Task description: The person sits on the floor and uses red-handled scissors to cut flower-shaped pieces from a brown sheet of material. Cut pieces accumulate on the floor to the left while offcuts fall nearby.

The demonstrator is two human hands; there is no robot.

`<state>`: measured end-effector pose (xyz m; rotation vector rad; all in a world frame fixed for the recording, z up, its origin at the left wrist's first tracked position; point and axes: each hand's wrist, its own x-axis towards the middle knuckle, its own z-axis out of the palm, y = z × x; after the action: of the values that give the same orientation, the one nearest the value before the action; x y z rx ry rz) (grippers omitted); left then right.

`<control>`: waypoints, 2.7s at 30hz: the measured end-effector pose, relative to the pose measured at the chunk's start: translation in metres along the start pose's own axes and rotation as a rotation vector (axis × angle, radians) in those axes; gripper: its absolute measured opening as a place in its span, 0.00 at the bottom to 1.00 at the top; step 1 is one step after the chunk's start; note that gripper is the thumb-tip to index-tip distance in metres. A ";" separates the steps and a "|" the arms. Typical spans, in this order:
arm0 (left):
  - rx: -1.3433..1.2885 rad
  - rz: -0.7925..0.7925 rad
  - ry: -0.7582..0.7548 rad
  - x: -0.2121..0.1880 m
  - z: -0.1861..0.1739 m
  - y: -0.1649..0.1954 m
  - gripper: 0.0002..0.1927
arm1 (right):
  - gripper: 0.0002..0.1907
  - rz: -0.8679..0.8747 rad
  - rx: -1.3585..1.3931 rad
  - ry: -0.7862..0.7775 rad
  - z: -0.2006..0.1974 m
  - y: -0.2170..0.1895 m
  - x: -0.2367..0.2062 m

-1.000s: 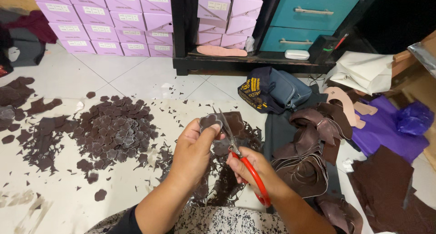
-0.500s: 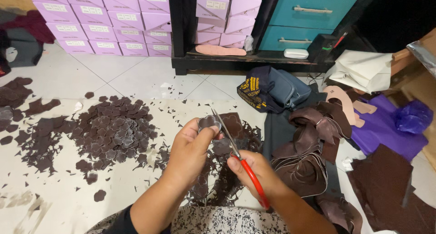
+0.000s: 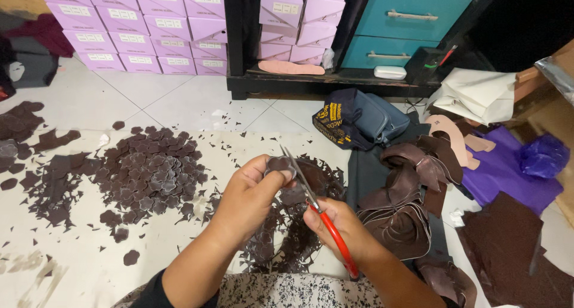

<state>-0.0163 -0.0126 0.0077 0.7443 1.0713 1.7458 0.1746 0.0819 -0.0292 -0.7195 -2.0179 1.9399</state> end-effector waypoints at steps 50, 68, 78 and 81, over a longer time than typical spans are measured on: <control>0.049 0.104 0.077 -0.006 0.020 -0.007 0.08 | 0.18 0.012 0.126 0.094 0.013 -0.002 -0.006; 0.143 0.124 0.038 -0.010 0.017 0.003 0.06 | 0.19 -0.026 0.015 0.032 0.006 0.001 -0.005; 0.013 0.060 0.077 -0.008 0.020 -0.007 0.07 | 0.18 0.004 0.059 0.070 0.009 0.001 -0.004; -0.017 0.027 0.089 -0.009 0.020 -0.008 0.07 | 0.17 0.034 0.210 0.039 0.009 0.003 -0.004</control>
<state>0.0066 -0.0122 0.0087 0.6789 1.1089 1.8235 0.1738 0.0727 -0.0324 -0.7382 -1.7561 2.0999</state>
